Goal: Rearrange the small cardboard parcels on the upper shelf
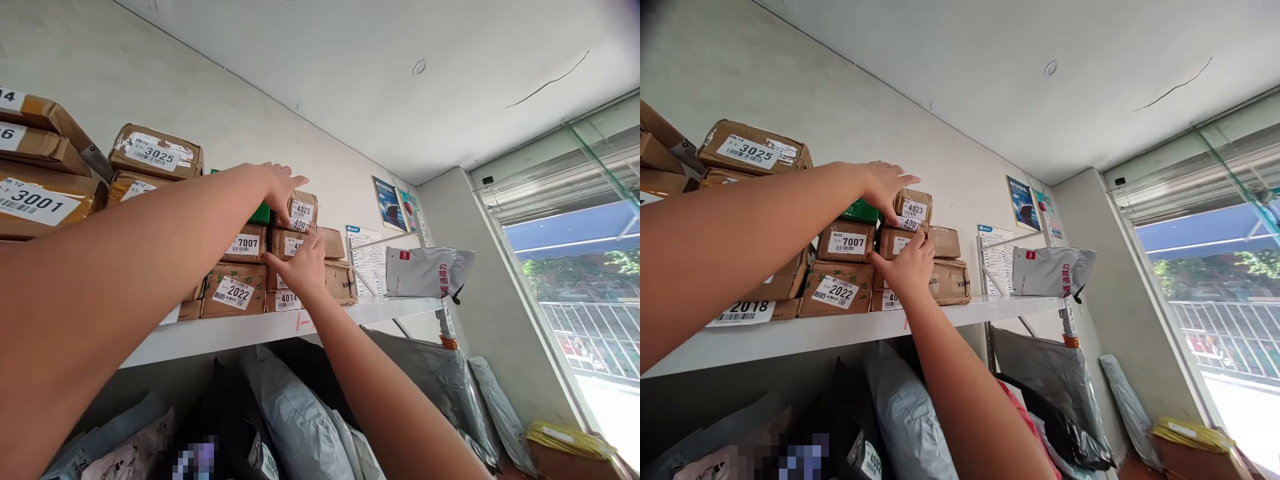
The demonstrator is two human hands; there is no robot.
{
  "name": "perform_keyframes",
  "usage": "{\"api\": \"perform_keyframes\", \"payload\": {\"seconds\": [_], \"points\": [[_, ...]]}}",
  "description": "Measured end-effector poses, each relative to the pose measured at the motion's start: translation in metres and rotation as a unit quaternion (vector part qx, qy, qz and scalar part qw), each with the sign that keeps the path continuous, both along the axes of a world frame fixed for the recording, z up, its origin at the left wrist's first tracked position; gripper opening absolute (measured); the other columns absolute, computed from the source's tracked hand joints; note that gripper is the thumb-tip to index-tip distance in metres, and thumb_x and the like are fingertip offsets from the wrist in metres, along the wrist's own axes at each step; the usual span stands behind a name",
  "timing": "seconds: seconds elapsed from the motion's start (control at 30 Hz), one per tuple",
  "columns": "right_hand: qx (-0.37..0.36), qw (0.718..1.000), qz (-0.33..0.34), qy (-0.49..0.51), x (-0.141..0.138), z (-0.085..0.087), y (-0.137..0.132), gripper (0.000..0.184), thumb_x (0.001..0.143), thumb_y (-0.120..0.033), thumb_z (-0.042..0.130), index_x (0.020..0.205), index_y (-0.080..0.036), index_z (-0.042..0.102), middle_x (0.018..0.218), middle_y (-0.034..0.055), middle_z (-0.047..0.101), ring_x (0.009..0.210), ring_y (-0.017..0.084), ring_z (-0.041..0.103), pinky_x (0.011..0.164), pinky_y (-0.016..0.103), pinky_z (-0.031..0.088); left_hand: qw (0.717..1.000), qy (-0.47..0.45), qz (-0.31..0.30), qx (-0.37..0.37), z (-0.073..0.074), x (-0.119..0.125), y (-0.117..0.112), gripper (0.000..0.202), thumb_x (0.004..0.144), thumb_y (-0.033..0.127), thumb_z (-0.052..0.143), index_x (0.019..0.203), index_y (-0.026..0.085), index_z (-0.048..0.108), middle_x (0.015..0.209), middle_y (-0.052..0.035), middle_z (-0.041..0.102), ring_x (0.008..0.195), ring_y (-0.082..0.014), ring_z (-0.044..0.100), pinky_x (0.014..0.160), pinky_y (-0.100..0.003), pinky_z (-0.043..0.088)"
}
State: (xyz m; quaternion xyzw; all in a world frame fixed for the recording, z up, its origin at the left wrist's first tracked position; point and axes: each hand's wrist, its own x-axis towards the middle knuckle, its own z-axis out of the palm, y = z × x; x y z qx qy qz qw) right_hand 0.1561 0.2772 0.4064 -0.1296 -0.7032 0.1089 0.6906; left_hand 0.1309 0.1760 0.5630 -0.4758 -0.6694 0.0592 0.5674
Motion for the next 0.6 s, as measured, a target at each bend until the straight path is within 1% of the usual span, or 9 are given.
{"api": "perform_keyframes", "payload": {"seconds": [0.07,0.13,0.17,0.2,0.23,0.3,0.37,0.5,0.6], "points": [[-0.001,1.0,0.005,0.01,-0.006,-0.001,0.002,0.094,0.066,-0.049,0.074,0.134,-0.002,0.029,0.132,0.0284,0.043,0.131,0.041,0.033,0.104,0.053,0.032,0.998,-0.051,0.027,-0.027,0.01,0.002,0.005,0.116,0.053,0.054,0.081,0.15,0.026,0.023,0.141,-0.0124,0.047,0.12,-0.0334,0.049,0.096,-0.044,0.043],[-0.006,1.0,0.025,0.012,-0.007,0.0,0.004,0.094,0.067,-0.049,0.073,0.135,-0.003,0.027,0.133,0.0278,0.043,0.131,0.039,0.033,0.104,0.052,0.033,0.994,-0.075,0.051,-0.057,0.015,0.001,0.008,0.108,0.053,0.052,0.079,0.147,0.027,0.031,0.135,-0.0119,0.054,0.112,-0.0328,0.054,0.091,-0.043,0.046],[-0.009,0.999,0.033,0.01,-0.007,0.0,0.004,0.095,0.067,-0.048,0.073,0.136,-0.004,0.026,0.134,0.0274,0.043,0.131,0.039,0.033,0.104,0.052,0.034,0.994,-0.072,0.059,-0.063,0.015,0.0,0.008,0.105,0.054,0.051,0.078,0.145,0.027,0.034,0.133,-0.0117,0.055,0.111,-0.0331,0.054,0.091,-0.043,0.046],[-0.013,0.999,0.036,0.009,-0.006,0.0,0.005,0.095,0.066,-0.046,0.073,0.137,-0.005,0.025,0.134,0.0269,0.043,0.131,0.039,0.034,0.104,0.052,0.034,0.993,-0.07,0.069,-0.063,0.015,-0.002,0.009,0.105,0.053,0.049,0.078,0.145,0.028,0.033,0.133,-0.0119,0.054,0.112,-0.0341,0.054,0.092,-0.044,0.045],[-0.016,0.999,0.035,0.009,-0.005,0.001,0.004,0.095,0.065,-0.044,0.073,0.137,-0.006,0.024,0.135,0.0263,0.043,0.131,0.039,0.034,0.104,0.052,0.035,0.993,-0.072,0.074,-0.059,0.014,-0.004,0.009,0.109,0.052,0.048,0.077,0.147,0.029,0.029,0.137,-0.0124,0.05,0.114,-0.0357,0.052,0.093,-0.046,0.044],[-0.018,0.999,0.026,0.009,-0.005,0.001,0.003,0.097,0.062,-0.041,0.073,0.138,-0.006,0.023,0.134,0.0259,0.043,0.13,0.039,0.035,0.103,0.051,0.035,0.993,-0.084,0.069,-0.049,0.01,-0.009,0.01,0.117,0.05,0.046,0.077,0.151,0.032,0.019,0.144,-0.0132,0.04,0.12,-0.0386,0.047,0.097,-0.049,0.041],[-0.023,0.999,0.02,0.009,-0.005,0.002,0.0,0.1,0.06,-0.04,0.074,0.138,-0.006,0.023,0.134,0.0263,0.042,0.13,0.04,0.036,0.102,0.051,0.036,0.993,-0.091,0.062,-0.048,0.008,-0.013,0.012,0.12,0.05,0.044,0.077,0.151,0.033,0.013,0.148,-0.0132,0.033,0.123,-0.0392,0.044,0.099,-0.049,0.04],[-0.039,0.998,0.043,0.038,-0.008,0.003,-0.001,0.097,0.057,-0.038,0.073,0.136,-0.011,0.025,0.134,0.0244,0.042,0.127,0.04,0.038,0.1,0.052,0.038,0.993,-0.086,0.071,-0.049,0.009,-0.016,0.014,0.121,0.05,0.042,0.076,0.152,0.032,0.011,0.147,-0.0144,0.032,0.126,-0.0391,0.041,0.1,-0.05,0.039],[-0.026,0.994,0.058,0.087,-0.01,0.001,0.002,0.09,0.057,-0.038,0.071,0.132,-0.013,0.03,0.132,0.0215,0.044,0.126,0.037,0.039,0.102,0.051,0.036,0.992,-0.089,0.067,-0.051,0.011,-0.016,0.014,0.123,0.049,0.045,0.076,0.152,0.033,0.01,0.147,-0.0141,0.032,0.128,-0.0399,0.038,0.102,-0.05,0.038]]}}
